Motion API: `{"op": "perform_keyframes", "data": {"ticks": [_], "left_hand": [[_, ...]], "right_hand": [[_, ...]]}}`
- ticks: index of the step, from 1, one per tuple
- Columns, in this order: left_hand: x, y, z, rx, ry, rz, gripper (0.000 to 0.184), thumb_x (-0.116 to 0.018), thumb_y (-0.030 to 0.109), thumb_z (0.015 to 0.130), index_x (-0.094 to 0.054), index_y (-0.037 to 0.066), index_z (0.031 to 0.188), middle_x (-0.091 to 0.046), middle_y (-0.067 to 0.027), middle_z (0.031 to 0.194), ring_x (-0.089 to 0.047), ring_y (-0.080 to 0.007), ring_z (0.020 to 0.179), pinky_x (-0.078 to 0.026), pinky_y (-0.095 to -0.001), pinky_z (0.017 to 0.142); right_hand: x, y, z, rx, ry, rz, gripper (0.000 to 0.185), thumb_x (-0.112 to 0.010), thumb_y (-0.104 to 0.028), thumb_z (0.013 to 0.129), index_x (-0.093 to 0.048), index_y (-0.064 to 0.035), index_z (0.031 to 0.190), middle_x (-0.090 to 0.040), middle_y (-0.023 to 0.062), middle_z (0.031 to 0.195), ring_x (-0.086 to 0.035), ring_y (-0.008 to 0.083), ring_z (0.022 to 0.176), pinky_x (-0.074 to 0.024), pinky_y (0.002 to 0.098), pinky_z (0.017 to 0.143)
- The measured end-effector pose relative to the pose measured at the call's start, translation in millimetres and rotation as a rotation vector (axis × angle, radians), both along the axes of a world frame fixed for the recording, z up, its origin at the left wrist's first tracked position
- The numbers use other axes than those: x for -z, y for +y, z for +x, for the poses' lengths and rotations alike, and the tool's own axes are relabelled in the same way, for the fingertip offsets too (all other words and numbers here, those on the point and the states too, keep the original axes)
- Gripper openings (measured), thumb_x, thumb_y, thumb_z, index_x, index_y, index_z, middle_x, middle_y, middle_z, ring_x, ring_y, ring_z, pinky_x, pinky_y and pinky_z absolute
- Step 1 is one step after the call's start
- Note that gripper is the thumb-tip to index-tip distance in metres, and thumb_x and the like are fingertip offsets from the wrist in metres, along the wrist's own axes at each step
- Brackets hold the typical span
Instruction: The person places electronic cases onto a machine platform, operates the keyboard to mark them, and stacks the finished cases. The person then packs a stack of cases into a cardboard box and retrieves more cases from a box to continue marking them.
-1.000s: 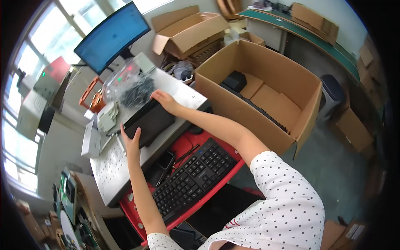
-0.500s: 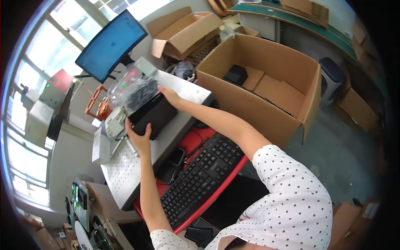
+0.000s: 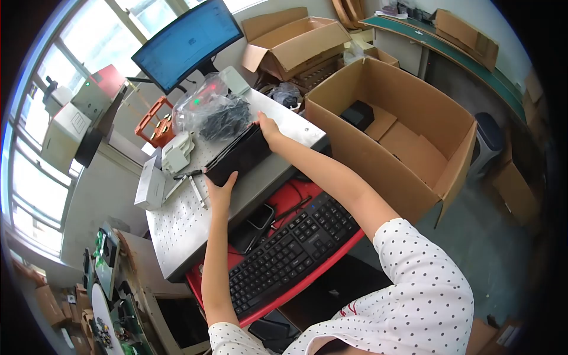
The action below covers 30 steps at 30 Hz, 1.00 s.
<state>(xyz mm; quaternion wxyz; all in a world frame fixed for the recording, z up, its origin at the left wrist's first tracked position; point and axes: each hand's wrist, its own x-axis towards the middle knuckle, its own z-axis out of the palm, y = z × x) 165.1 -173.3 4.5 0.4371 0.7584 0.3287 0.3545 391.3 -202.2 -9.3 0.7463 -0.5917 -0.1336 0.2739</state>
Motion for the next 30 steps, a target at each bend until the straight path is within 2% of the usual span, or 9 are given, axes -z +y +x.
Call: {"op": "perform_keyframes", "data": {"ticks": [3,8,13,15,17,23,24,27,30], "left_hand": [[-4,-12,6,0.001,-0.132,-0.058,0.096,-0.076,0.025,0.065,-0.017,-0.003,0.134,-0.035,-0.0178,0.129,-0.036,-0.0241,0.119,-0.027,-0.0298,0.098],[-6,-28,2,-0.107,-0.133,0.283,0.088,-0.073,0.019,0.069,-0.018,0.0,0.136,-0.034,-0.0203,0.131,-0.037,-0.0255,0.119,-0.027,-0.03,0.098],[15,-30,-3,-0.102,-0.159,0.421,0.093,-0.07,0.015,0.071,-0.006,0.001,0.137,-0.027,-0.0255,0.135,-0.03,-0.0299,0.124,-0.024,-0.0316,0.1],[21,-19,-2,-0.12,-0.078,0.385,0.098,-0.071,0.014,0.069,-0.002,0.001,0.137,-0.022,-0.0246,0.136,-0.028,-0.0305,0.124,-0.023,-0.032,0.101],[19,-6,1,-0.122,-0.009,0.428,0.103,-0.074,0.013,0.066,0.0,0.003,0.137,-0.021,-0.0233,0.137,-0.029,-0.0297,0.124,-0.023,-0.0321,0.101],[-7,15,1,0.121,-0.032,-0.038,0.113,-0.081,0.009,0.054,-0.001,0.005,0.134,-0.03,-0.0172,0.129,-0.037,-0.0256,0.115,-0.032,-0.0325,0.096],[-2,22,3,0.082,-0.043,-0.046,0.104,-0.081,0.008,0.054,-0.011,0.007,0.131,-0.034,-0.0149,0.123,-0.043,-0.0231,0.108,-0.039,-0.0307,0.089],[1,33,4,0.137,-0.013,-0.155,0.093,-0.081,0.008,0.054,-0.022,0.007,0.126,-0.042,-0.0132,0.116,-0.047,-0.0201,0.101,-0.042,-0.0292,0.085],[1,34,8,0.236,-0.001,-0.19,0.076,-0.08,0.009,0.055,-0.034,0.006,0.115,-0.053,-0.0087,0.101,-0.051,-0.0165,0.092,-0.044,-0.0274,0.08]], "right_hand": [[-5,3,6,0.001,0.026,-0.067,0.05,-0.038,-0.049,0.083,-0.059,-0.004,0.074,-0.058,0.0117,0.08,-0.053,0.0203,0.077,-0.0393,0.0321,0.072],[-12,14,3,0.084,-0.045,-0.203,0.053,-0.035,-0.049,0.083,-0.057,-0.0016,0.079,-0.058,0.0162,0.089,-0.051,0.027,0.086,-0.0367,0.0336,0.079],[-3,20,4,0.016,-0.026,-0.112,0.049,-0.036,-0.051,0.083,-0.052,-0.0062,0.076,-0.055,0.0134,0.088,-0.048,0.0227,0.085,-0.0363,0.0322,0.078],[-11,6,0,-0.088,0.017,-0.057,0.069,-0.034,-0.057,0.082,-0.056,0.0056,0.099,-0.054,0.0215,0.109,-0.049,0.0309,0.104,-0.035,0.0339,0.089],[-16,-1,-4,-0.108,0.073,0.001,0.052,-0.038,-0.055,0.082,-0.053,-0.0045,0.084,-0.053,0.0135,0.089,-0.048,0.0227,0.088,-0.0373,0.0313,0.08],[21,30,25,-0.218,0.113,0.07,0.046,-0.044,-0.054,0.081,-0.053,-0.009,0.075,-0.054,0.0057,0.072,-0.051,0.0165,0.068,-0.0412,0.0275,0.066],[24,31,27,-0.234,0.101,0.063,0.046,-0.045,-0.053,0.08,-0.053,-0.0087,0.076,-0.055,0.0053,0.071,-0.052,0.0162,0.066,-0.0416,0.0273,0.064],[-21,-17,15,-0.368,0.039,-0.044,0.058,-0.045,-0.056,0.079,-0.056,-0.002,0.099,-0.055,0.0121,0.099,-0.05,0.0213,0.093,-0.0349,0.0304,0.085],[-43,-34,8,-0.418,-0.186,0.067,0.049,-0.046,-0.046,0.084,-0.055,-0.0018,0.105,-0.057,0.007,0.097,-0.05,0.0152,0.095,-0.0349,0.0277,0.086]]}}
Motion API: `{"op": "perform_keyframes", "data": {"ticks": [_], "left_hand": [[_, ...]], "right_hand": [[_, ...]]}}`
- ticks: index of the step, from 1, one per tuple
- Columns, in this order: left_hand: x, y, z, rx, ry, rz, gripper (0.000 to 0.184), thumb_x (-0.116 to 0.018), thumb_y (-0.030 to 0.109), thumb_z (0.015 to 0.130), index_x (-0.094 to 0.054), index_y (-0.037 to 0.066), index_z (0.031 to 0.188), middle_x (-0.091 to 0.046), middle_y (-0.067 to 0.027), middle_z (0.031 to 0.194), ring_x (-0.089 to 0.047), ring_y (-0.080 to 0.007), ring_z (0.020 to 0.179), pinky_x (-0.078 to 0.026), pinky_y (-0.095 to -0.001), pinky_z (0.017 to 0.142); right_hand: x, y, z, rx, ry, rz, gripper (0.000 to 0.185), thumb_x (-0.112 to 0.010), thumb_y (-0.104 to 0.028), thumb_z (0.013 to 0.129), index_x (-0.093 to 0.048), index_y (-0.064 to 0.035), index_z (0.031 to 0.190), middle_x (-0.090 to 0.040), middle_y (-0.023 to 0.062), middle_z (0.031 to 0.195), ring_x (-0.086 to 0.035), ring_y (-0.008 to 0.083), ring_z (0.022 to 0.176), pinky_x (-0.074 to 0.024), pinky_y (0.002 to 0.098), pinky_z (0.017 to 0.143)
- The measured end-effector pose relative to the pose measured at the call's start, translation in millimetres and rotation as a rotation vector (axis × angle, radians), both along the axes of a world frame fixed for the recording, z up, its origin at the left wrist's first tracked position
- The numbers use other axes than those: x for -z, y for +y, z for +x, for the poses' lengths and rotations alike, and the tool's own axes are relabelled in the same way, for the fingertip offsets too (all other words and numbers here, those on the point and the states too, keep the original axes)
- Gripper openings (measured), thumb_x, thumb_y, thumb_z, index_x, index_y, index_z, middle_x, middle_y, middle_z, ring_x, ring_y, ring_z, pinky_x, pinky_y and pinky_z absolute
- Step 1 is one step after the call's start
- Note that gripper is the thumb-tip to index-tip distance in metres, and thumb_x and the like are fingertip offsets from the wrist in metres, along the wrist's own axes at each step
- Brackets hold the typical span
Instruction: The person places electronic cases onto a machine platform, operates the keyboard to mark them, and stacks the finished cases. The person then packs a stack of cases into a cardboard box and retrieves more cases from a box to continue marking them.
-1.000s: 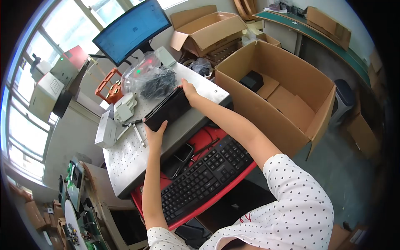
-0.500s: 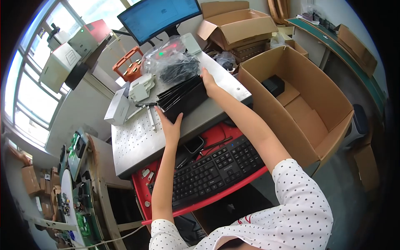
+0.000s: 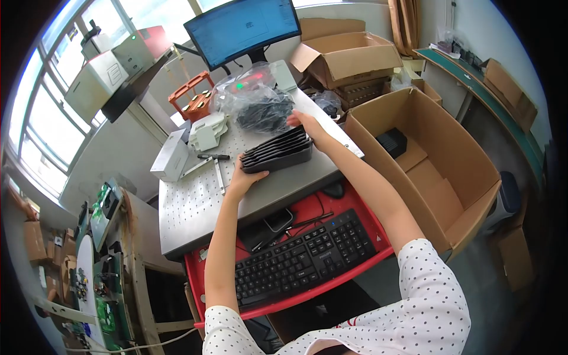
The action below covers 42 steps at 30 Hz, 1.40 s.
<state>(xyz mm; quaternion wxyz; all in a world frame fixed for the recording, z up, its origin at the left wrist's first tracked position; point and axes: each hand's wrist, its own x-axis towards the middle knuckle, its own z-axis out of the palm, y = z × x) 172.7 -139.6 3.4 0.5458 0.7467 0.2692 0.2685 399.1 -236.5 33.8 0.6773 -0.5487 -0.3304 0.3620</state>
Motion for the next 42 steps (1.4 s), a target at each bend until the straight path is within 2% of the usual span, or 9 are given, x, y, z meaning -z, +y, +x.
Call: {"op": "perform_keyframes", "data": {"ticks": [5,6,9,12,20,24,31,36,42], "left_hand": [[-12,-12,1,-0.024,0.024,0.034,0.069,-0.079,0.006,0.057,-0.037,0.006,0.113,-0.053,-0.0044,0.101,-0.05,-0.0136,0.094,-0.041,-0.0245,0.082],[-8,-7,2,0.016,0.011,0.091,0.072,-0.078,0.009,0.059,-0.033,0.006,0.115,-0.054,-0.0094,0.101,-0.052,-0.0167,0.092,-0.044,-0.0275,0.079],[-2,-4,3,0.031,-0.038,0.089,0.072,-0.078,0.009,0.06,-0.032,0.005,0.115,-0.054,-0.0098,0.102,-0.052,-0.0174,0.094,-0.043,-0.0279,0.08],[-5,-5,6,0.022,-0.062,0.06,0.073,-0.078,0.009,0.058,-0.032,0.005,0.115,-0.053,-0.0099,0.103,-0.052,-0.018,0.095,-0.043,-0.0282,0.08],[-33,-17,9,-0.145,-0.063,0.266,0.076,-0.08,0.009,0.053,-0.04,0.002,0.118,-0.054,-0.0086,0.1,-0.052,-0.016,0.092,-0.042,-0.0267,0.08],[-86,-22,8,-0.111,-0.201,0.422,0.079,-0.079,0.011,0.052,-0.043,0.003,0.122,-0.056,-0.0095,0.1,-0.052,-0.0175,0.095,-0.043,-0.0295,0.083],[-104,-37,43,-0.176,-0.37,0.901,0.087,-0.076,0.013,0.051,-0.036,0.006,0.128,-0.044,-0.0158,0.118,-0.046,-0.0281,0.105,-0.039,-0.0327,0.088],[-48,-45,67,-0.08,-0.58,0.331,0.103,-0.075,0.011,0.061,-0.005,0.002,0.136,-0.034,-0.0183,0.127,-0.037,-0.0249,0.116,-0.032,-0.0357,0.097],[-10,-47,67,-0.008,-0.483,0.22,0.108,-0.074,0.009,0.063,0.006,0.004,0.136,-0.032,-0.016,0.129,-0.035,-0.0244,0.119,-0.029,-0.0344,0.099]], "right_hand": [[-10,-1,27,-0.365,-0.497,0.262,0.044,-0.05,-0.035,0.086,-0.05,-0.0016,0.116,-0.058,0.0078,0.102,-0.052,0.0153,0.099,-0.0326,0.0255,0.092],[-25,-5,18,-0.408,-0.59,0.011,0.058,-0.056,-0.043,0.08,-0.046,-0.0025,0.12,-0.059,0.0094,0.104,-0.053,0.0177,0.1,-0.0344,0.027,0.091],[-68,-21,-19,-0.301,-1.73,-0.217,0.091,-0.071,-0.05,0.06,-0.034,-0.0028,0.128,-0.052,0.0178,0.108,-0.048,0.0289,0.105,-0.0368,0.0393,0.089],[-70,-13,-52,-0.53,-1.894,-0.39,0.099,-0.076,-0.044,0.054,-0.028,-0.0043,0.131,-0.05,0.0162,0.109,-0.047,0.0327,0.103,-0.0359,0.0421,0.088],[-63,9,-16,-0.54,-1.62,-0.181,0.092,-0.078,-0.025,0.05,-0.031,-0.0079,0.127,-0.05,0.0148,0.107,-0.047,0.0278,0.104,-0.0374,0.0378,0.086],[-78,-13,-18,-0.616,-0.838,-0.173,0.087,-0.079,-0.02,0.055,-0.031,-0.0013,0.125,-0.051,0.0136,0.106,-0.048,0.0198,0.102,-0.0388,0.0272,0.087],[-26,-26,-20,-0.422,-0.429,0.239,0.083,-0.077,-0.011,0.055,-0.032,-0.0027,0.125,-0.048,0.007,0.112,-0.043,0.0178,0.107,-0.033,0.0282,0.093],[-13,-33,-22,-0.44,-0.318,0.173,0.092,-0.075,-0.007,0.054,-0.026,-0.0032,0.131,-0.039,0.0088,0.123,-0.034,0.0192,0.116,-0.0263,0.0297,0.098],[5,-27,-21,-0.403,-0.333,0.225,0.095,-0.071,-0.004,0.055,-0.019,-0.003,0.134,-0.032,0.0105,0.13,-0.029,0.0208,0.121,-0.0211,0.0294,0.101]]}}
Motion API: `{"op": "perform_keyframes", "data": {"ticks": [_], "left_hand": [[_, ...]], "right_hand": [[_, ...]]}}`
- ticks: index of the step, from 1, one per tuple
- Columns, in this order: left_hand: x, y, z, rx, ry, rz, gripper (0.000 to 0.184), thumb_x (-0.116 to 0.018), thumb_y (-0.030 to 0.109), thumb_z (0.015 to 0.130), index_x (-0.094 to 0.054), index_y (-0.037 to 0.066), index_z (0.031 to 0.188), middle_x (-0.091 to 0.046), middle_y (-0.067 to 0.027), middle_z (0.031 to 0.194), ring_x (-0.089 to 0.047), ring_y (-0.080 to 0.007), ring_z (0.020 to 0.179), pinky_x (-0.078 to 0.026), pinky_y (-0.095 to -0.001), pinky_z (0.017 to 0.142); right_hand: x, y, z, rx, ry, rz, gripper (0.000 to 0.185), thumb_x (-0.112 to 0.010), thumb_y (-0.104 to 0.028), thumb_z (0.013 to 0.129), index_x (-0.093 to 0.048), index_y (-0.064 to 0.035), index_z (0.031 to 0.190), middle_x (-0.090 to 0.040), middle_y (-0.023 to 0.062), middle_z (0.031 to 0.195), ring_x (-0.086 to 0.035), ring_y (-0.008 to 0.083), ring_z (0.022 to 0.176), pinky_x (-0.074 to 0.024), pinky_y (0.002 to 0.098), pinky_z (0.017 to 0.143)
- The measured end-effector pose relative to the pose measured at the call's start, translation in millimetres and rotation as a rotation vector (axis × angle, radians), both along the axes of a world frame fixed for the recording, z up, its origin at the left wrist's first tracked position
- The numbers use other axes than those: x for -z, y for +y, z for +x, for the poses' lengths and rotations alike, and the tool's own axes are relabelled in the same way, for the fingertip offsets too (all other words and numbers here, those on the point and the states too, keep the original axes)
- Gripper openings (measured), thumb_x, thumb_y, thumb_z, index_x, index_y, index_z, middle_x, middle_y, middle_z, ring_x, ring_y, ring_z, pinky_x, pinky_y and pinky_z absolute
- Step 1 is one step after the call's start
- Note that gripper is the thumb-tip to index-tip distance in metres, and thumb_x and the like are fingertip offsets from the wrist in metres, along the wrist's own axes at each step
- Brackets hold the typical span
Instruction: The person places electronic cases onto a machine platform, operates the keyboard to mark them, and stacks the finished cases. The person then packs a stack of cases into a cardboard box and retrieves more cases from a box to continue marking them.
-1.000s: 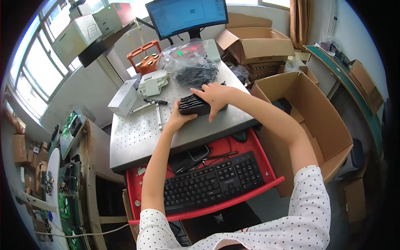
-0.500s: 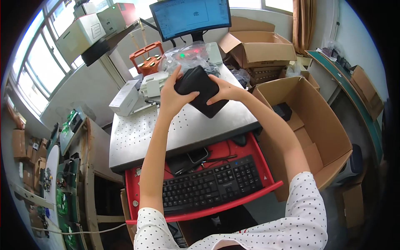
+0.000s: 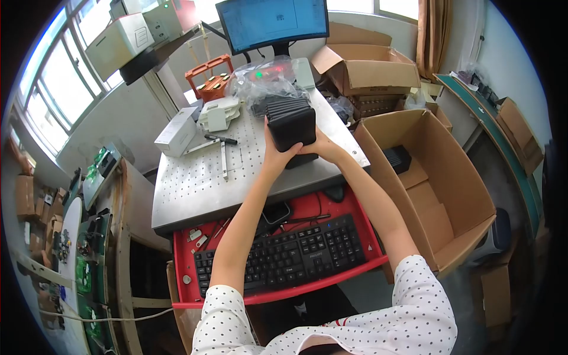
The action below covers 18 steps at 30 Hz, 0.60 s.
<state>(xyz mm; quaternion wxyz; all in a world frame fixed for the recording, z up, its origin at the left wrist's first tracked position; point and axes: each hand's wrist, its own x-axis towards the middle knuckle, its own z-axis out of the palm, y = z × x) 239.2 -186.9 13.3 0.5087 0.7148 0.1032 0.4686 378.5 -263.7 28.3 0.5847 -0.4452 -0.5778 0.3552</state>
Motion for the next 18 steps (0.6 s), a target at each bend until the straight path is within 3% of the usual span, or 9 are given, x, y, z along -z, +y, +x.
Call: {"op": "perform_keyframes", "data": {"ticks": [4,7,8,9,12,16,18], "left_hand": [[-18,-33,-10,0.085,-0.003,-0.077,0.109,-0.073,0.008,0.064,0.008,0.004,0.136,-0.029,-0.0151,0.131,-0.034,-0.024,0.12,-0.028,-0.0342,0.1],[-62,-103,-33,0.28,0.055,-0.051,0.112,-0.074,0.009,0.063,0.012,0.004,0.136,-0.025,-0.016,0.134,-0.033,-0.0252,0.121,-0.027,-0.034,0.1],[-77,-133,-39,0.323,0.074,-0.004,0.114,-0.074,0.01,0.063,0.014,0.002,0.135,-0.024,-0.0182,0.134,-0.031,-0.0262,0.122,-0.027,-0.0337,0.1],[-87,-164,-44,0.371,0.094,0.028,0.115,-0.075,0.011,0.062,0.015,0.001,0.134,-0.023,-0.0204,0.134,-0.03,-0.0272,0.122,-0.026,-0.0335,0.1],[-96,-234,-42,0.437,0.261,0.086,0.116,-0.076,0.016,0.058,0.01,-0.012,0.13,-0.023,-0.0283,0.131,-0.026,-0.0321,0.124,-0.021,-0.0331,0.103],[-99,-279,17,0.651,0.477,-0.068,0.124,-0.08,0.033,0.054,0.007,-0.011,0.13,-0.024,-0.0349,0.125,-0.037,-0.0379,0.116,-0.039,-0.0348,0.091],[-113,-308,54,0.558,0.509,0.108,0.119,-0.08,0.04,0.052,-0.003,-0.005,0.131,-0.029,-0.0336,0.121,-0.039,-0.0415,0.113,-0.042,-0.04,0.087]], "right_hand": [[-27,-45,-14,0.057,-0.041,-0.02,0.099,-0.071,-0.004,0.055,-0.015,-0.0033,0.136,-0.032,0.0116,0.132,-0.027,0.0197,0.124,-0.0207,0.0294,0.102],[-54,-137,-45,0.115,0.14,-0.041,0.096,-0.071,-0.004,0.057,-0.017,-0.0027,0.136,-0.035,0.0116,0.13,-0.029,0.0194,0.123,-0.0216,0.0292,0.101],[-51,-171,-58,0.226,0.233,0.026,0.075,-0.064,0.008,0.06,-0.032,0.0003,0.128,-0.046,0.0121,0.12,-0.044,0.0204,0.112,-0.0353,0.0327,0.095],[-52,-205,-70,0.254,0.35,0.119,0.069,-0.061,0.01,0.059,-0.039,0.0003,0.124,-0.051,0.0126,0.114,-0.051,0.0214,0.104,-0.0415,0.0348,0.089],[-60,-298,-96,0.358,0.712,0.08,0.047,-0.055,0.01,0.059,-0.054,0.0012,0.105,-0.057,0.0109,0.1,-0.054,0.0221,0.095,-0.0426,0.0326,0.085],[-51,-369,-62,0.307,0.948,0.071,0.031,-0.053,0.002,0.065,-0.056,0.0023,0.097,-0.059,0.0112,0.097,-0.055,0.0236,0.095,-0.043,0.0343,0.085],[-48,-394,-26,0.331,0.985,0.12,0.025,-0.051,0.0,0.068,-0.057,0.0023,0.092,-0.059,0.0116,0.095,-0.055,0.0247,0.094,-0.0423,0.0361,0.087]]}}
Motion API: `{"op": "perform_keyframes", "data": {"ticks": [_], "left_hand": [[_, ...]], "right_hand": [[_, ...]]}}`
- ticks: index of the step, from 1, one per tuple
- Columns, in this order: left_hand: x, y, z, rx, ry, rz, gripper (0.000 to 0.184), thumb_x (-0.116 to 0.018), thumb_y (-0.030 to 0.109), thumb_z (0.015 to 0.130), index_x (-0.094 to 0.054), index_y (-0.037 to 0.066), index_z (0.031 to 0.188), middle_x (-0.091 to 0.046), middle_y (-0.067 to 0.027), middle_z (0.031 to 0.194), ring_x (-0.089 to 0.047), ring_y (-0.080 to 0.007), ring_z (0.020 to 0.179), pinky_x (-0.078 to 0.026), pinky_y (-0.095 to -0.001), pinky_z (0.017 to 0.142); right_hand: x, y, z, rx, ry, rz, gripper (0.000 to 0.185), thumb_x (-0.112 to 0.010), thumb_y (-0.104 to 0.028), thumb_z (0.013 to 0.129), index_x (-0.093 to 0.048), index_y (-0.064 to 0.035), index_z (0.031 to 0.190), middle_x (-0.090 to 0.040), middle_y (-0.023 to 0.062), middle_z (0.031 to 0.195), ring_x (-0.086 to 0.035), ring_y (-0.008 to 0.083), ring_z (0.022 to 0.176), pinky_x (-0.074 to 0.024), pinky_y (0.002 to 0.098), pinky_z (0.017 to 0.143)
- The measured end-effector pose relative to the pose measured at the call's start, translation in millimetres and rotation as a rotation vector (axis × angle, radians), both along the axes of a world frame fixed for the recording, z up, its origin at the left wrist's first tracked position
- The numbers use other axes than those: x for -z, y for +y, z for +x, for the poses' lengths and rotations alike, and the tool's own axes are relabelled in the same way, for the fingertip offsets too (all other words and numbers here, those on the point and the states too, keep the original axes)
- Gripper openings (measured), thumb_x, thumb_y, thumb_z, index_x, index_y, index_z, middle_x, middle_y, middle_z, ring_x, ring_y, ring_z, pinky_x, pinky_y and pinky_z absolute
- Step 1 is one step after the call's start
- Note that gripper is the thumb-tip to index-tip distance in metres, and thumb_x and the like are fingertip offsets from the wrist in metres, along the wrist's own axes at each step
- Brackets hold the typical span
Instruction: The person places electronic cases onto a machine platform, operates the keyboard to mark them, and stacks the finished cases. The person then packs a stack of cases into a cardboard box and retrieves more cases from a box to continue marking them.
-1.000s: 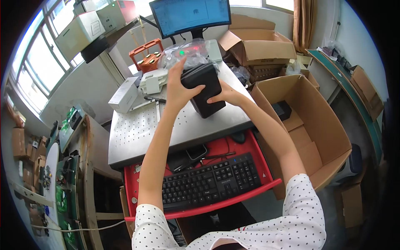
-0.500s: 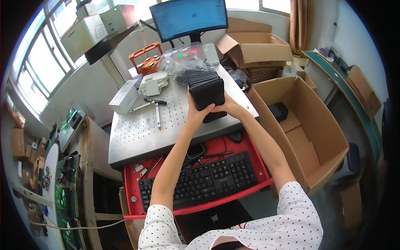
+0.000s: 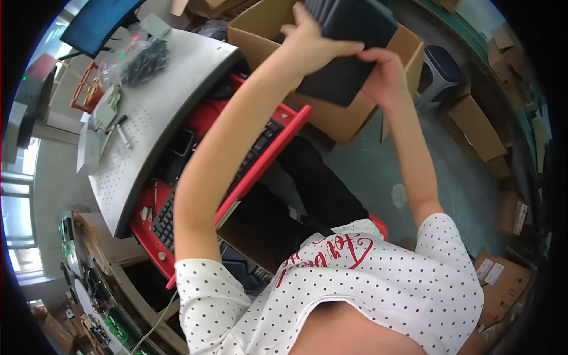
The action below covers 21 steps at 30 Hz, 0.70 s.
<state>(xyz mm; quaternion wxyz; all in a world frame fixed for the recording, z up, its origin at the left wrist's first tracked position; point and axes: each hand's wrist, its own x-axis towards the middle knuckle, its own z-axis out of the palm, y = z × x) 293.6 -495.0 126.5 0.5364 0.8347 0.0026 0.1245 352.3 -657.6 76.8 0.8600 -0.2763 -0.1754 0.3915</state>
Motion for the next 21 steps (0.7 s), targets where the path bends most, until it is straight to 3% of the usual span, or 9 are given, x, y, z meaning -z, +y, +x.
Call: {"op": "perform_keyframes", "data": {"ticks": [1,2,3,5,9,11,13,17,21], "left_hand": [[-7,-15,18,-0.027,-0.012,0.094,0.117,-0.08,0.043,0.051,-0.008,-0.003,0.131,-0.031,-0.0329,0.119,-0.04,-0.0433,0.112,-0.043,-0.0425,0.086],[-25,-22,34,0.041,-0.053,0.234,0.109,-0.07,0.045,0.064,-0.002,-0.004,0.134,-0.023,-0.0358,0.13,-0.039,-0.0458,0.113,-0.036,-0.0421,0.093],[-36,-31,55,0.025,-0.123,0.364,0.108,-0.071,0.045,0.063,-0.006,-0.005,0.134,-0.031,-0.0359,0.124,-0.044,-0.046,0.107,-0.04,-0.0411,0.089],[-60,-41,99,0.048,-0.119,0.52,0.106,-0.07,0.046,0.063,-0.008,-0.004,0.134,-0.034,-0.0351,0.121,-0.043,-0.0442,0.108,-0.038,-0.0439,0.09],[-44,-25,219,-0.047,-0.047,0.729,0.103,-0.069,0.048,0.064,-0.01,0.001,0.135,-0.029,-0.0324,0.127,-0.034,-0.0402,0.119,-0.03,-0.0544,0.092],[1,3,300,-0.04,-0.039,0.709,0.114,-0.078,0.047,0.052,-0.01,0.004,0.133,-0.034,-0.0279,0.12,-0.037,-0.0419,0.115,-0.034,-0.0497,0.09],[54,33,355,-0.012,0.122,0.627,0.113,-0.076,0.047,0.052,-0.01,0.01,0.135,-0.035,-0.0242,0.121,-0.035,-0.0389,0.116,-0.028,-0.0514,0.091],[184,68,418,-0.06,0.29,0.569,0.115,-0.077,0.047,0.051,-0.008,0.014,0.137,-0.036,-0.0256,0.117,-0.038,-0.0404,0.112,-0.033,-0.0529,0.086],[277,77,456,-0.101,0.397,0.532,0.115,-0.077,0.041,0.056,-0.002,0.009,0.138,-0.037,-0.0256,0.111,-0.04,-0.0385,0.104,-0.034,-0.0498,0.081]], "right_hand": [[-5,-11,16,-0.016,0.003,0.054,0.026,-0.05,0.0,0.067,-0.056,0.0023,0.092,-0.059,0.0122,0.096,-0.055,0.0253,0.095,-0.0411,0.0371,0.089],[-12,-21,35,-0.036,0.004,0.111,0.026,-0.05,-0.001,0.067,-0.056,0.0023,0.092,-0.058,0.0127,0.096,-0.054,0.0258,0.096,-0.0399,0.0381,0.091],[-18,-26,55,-0.056,0.002,0.172,0.027,-0.049,-0.001,0.067,-0.056,0.0023,0.093,-0.058,0.0133,0.097,-0.053,0.0264,0.097,-0.0387,0.039,0.093],[-20,-30,112,0.103,-0.026,0.136,0.025,-0.05,-0.004,0.067,-0.056,-0.0011,0.091,-0.057,0.0128,0.101,-0.049,0.028,0.103,-0.0322,0.0431,0.098],[7,19,217,0.349,0.002,0.223,0.026,-0.05,-0.008,0.065,-0.054,-0.0025,0.09,-0.054,0.0141,0.106,-0.045,0.0303,0.108,-0.028,0.0464,0.101],[46,50,281,0.308,0.157,0.173,0.029,-0.048,-0.01,0.062,-0.054,-0.0007,0.09,-0.054,0.0143,0.105,-0.046,0.0306,0.107,-0.0291,0.0452,0.101],[94,71,327,0.232,0.175,0.184,0.033,-0.047,-0.005,0.06,-0.053,0.003,0.092,-0.056,0.0135,0.098,-0.05,0.0287,0.101,-0.0343,0.0407,0.097],[216,107,388,0.322,0.365,-0.029,0.027,-0.045,-0.003,0.056,-0.055,0.0019,0.081,-0.058,0.01,0.086,-0.053,0.0253,0.087,-0.0401,0.0361,0.088],[304,125,427,0.384,0.543,-0.235,0.012,-0.043,-0.005,0.053,-0.046,-0.0039,0.065,-0.052,0.0062,0.073,-0.049,0.0219,0.075,-0.0404,0.0341,0.08]]}}
